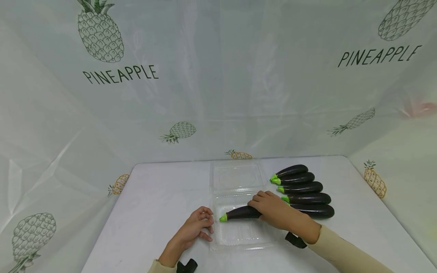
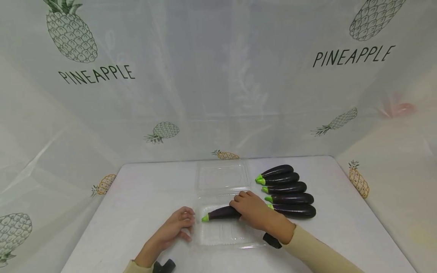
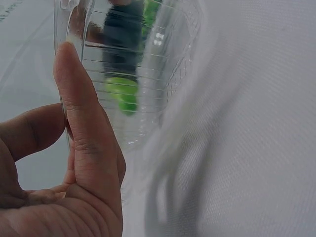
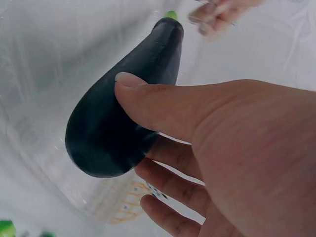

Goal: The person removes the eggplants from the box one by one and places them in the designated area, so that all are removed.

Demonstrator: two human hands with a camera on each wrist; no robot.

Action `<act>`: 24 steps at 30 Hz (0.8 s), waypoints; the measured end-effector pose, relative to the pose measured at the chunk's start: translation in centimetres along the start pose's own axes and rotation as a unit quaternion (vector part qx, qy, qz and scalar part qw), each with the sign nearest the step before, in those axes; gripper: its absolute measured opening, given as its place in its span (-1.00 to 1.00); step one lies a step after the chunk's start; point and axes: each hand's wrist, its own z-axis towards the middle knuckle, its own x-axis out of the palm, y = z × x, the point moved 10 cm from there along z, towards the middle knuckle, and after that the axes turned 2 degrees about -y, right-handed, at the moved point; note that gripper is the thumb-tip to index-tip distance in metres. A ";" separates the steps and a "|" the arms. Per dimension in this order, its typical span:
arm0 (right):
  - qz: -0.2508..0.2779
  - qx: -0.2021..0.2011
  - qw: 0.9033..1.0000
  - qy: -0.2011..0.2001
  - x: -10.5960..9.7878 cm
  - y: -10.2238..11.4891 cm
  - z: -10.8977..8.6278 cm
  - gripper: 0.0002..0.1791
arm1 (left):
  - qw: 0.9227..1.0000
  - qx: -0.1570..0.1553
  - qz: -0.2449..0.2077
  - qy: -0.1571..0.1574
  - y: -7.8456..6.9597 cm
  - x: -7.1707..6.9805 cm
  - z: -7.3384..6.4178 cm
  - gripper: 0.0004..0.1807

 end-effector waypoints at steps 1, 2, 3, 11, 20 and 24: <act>0.005 0.006 1.000 -0.004 -0.4 -0.2 -0.2 -0.43 | 1.000 0.000 0.000 0.001 0.0 0.0 0.0 -0.70; 0.011 0.013 1.000 -0.005 -0.8 -0.3 -0.4 -0.43 | 1.000 0.001 0.001 0.002 0.0 0.1 0.0 -0.70; 0.016 0.020 1.000 -0.008 -1.2 -0.5 -0.6 -0.43 | 1.000 0.002 0.002 0.003 -0.1 0.1 0.0 -0.70; 0.043 0.078 0.996 -0.032 -4.4 -2.2 -2.7 -0.39 | 1.000 -0.003 0.006 -0.001 0.0 0.2 0.0 -0.71; 0.035 0.106 0.989 -0.093 -6.7 -4.2 -6.5 -0.36 | 1.000 -0.003 0.007 0.001 0.0 0.3 0.0 -0.71; 0.023 0.111 0.986 -0.121 -7.3 -5.0 -8.2 -0.29 | 1.000 -0.002 0.007 0.003 -0.1 0.3 0.0 -0.71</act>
